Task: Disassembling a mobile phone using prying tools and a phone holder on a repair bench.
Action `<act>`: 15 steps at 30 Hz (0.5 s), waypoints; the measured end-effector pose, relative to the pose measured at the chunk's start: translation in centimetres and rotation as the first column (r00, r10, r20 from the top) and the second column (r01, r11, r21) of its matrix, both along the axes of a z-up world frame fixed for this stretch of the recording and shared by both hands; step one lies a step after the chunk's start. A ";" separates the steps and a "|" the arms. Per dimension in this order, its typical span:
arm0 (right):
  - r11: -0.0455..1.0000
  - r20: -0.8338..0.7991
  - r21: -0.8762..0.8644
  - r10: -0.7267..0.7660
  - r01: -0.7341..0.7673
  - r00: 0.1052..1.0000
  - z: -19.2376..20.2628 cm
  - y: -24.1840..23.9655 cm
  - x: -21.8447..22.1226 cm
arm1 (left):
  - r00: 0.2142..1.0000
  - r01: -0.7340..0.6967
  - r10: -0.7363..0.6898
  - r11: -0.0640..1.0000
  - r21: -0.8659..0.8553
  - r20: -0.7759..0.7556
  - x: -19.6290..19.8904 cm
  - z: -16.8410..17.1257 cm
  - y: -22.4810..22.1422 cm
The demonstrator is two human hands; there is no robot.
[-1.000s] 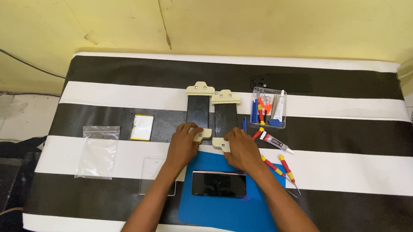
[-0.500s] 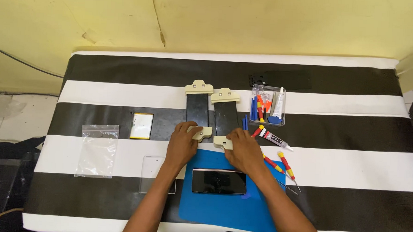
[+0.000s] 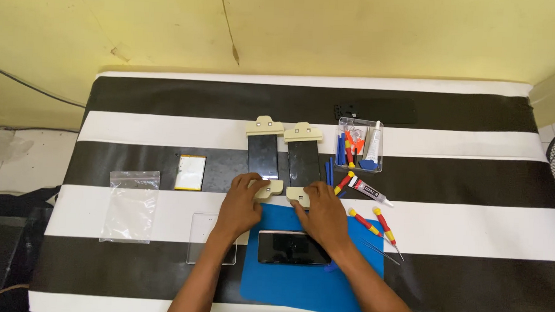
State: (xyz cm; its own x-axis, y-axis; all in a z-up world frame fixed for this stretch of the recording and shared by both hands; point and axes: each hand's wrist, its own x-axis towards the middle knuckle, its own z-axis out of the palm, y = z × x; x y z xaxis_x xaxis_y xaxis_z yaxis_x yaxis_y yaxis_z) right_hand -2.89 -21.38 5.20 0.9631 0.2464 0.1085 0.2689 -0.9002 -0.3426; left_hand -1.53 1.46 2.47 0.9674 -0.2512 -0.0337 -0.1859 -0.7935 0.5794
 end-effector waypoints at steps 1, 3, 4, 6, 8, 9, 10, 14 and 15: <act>1.000 0.005 0.000 -0.001 0.001 1.000 0.3 -0.2 0.7 | 1.000 0.001 -0.001 1.000 0.000 0.005 0.4 0.4 0.2; 0.995 -0.007 0.023 -0.092 0.092 0.996 0.7 -0.7 2.1 | 0.991 -0.131 0.131 0.991 0.001 -0.036 1.2 1.0 0.4; 0.996 -0.009 0.023 -0.087 0.087 0.996 0.0 -0.4 3.4 | 0.990 -0.136 0.136 0.991 0.001 -0.038 2.2 0.3 0.1; 0.982 0.066 -0.012 -0.188 0.189 0.980 -1.2 0.1 6.0 | 0.924 -0.367 0.370 0.929 -0.049 0.093 4.4 -0.9 -0.4; 0.977 0.002 -0.031 -0.209 0.209 0.978 -0.7 1.7 6.7 | 0.911 -0.406 0.405 0.914 0.002 0.078 5.3 -1.4 -2.0; 0.972 -0.064 -0.052 -0.230 0.227 0.971 -0.3 2.5 7.3 | 0.896 -0.444 0.440 0.895 0.054 0.064 6.1 -1.6 -2.8; 0.973 -0.061 -0.053 -0.229 0.226 0.971 0.0 2.9 7.4 | 0.895 -0.445 0.442 0.894 0.052 0.065 6.0 -1.2 -3.6; 0.956 -0.164 -0.094 -0.290 0.278 0.943 -0.2 3.9 8.4 | 0.899 -0.435 0.438 0.889 0.147 0.014 6.5 -0.8 -5.4; 0.954 -0.187 -0.100 -0.298 0.284 0.936 -0.6 3.7 8.7 | 0.901 -0.428 0.433 0.889 0.161 0.004 6.7 -1.0 -5.6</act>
